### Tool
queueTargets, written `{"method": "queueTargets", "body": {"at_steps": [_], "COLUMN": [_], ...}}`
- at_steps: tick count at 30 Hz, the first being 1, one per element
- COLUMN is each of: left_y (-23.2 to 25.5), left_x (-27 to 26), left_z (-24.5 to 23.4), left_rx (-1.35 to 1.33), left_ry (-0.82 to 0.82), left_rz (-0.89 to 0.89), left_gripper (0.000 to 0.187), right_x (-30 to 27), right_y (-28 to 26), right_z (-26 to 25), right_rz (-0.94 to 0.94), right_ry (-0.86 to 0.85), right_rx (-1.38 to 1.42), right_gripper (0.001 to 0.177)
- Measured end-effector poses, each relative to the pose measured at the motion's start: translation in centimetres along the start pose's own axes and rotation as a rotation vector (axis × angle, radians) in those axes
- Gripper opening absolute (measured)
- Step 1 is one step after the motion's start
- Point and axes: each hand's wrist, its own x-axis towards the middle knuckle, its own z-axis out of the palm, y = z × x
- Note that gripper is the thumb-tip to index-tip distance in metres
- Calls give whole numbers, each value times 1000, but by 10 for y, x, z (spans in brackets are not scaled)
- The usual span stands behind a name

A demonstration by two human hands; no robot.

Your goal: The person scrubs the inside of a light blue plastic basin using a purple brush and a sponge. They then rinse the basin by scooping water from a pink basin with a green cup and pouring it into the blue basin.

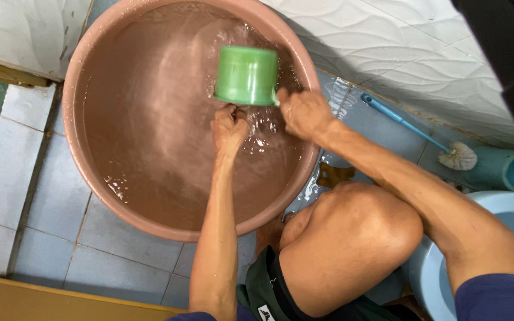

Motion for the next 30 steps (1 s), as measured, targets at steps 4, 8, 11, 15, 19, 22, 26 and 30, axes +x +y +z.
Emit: {"method": "queueTargets", "body": {"at_steps": [4,8,11,15,19,22,26,30], "left_y": [-1,36,89,163,214,253,295,300], "left_x": [0,-3,1,-4,-40,-71,-116,-167], "left_z": [7,-13,-41,-53,-36,-18,10,76], "left_rx": [24,-227,-335,-150,18,72,81,-138], "left_ry": [-129,-279,-316,-461,-609,-734,-783,-618], "left_rz": [0,-64,-32,292,512,609,682,880], "left_gripper": [24,29,32,34,34,35,34,45], "right_x": [2,-13,-33,-82,-135,-190,-258,-328], "right_y": [-5,3,11,15,27,34,33,23], "right_z": [-4,0,-10,-37,-57,-76,-105,-122], "right_rz": [241,362,445,635,682,811,1003,1148], "right_ry": [-81,57,113,15,229,377,552,727], "right_rx": [432,809,1089,1492,1395,1332,1372,1414], "right_gripper": [26,28,26,24,25,25,25,24]}}
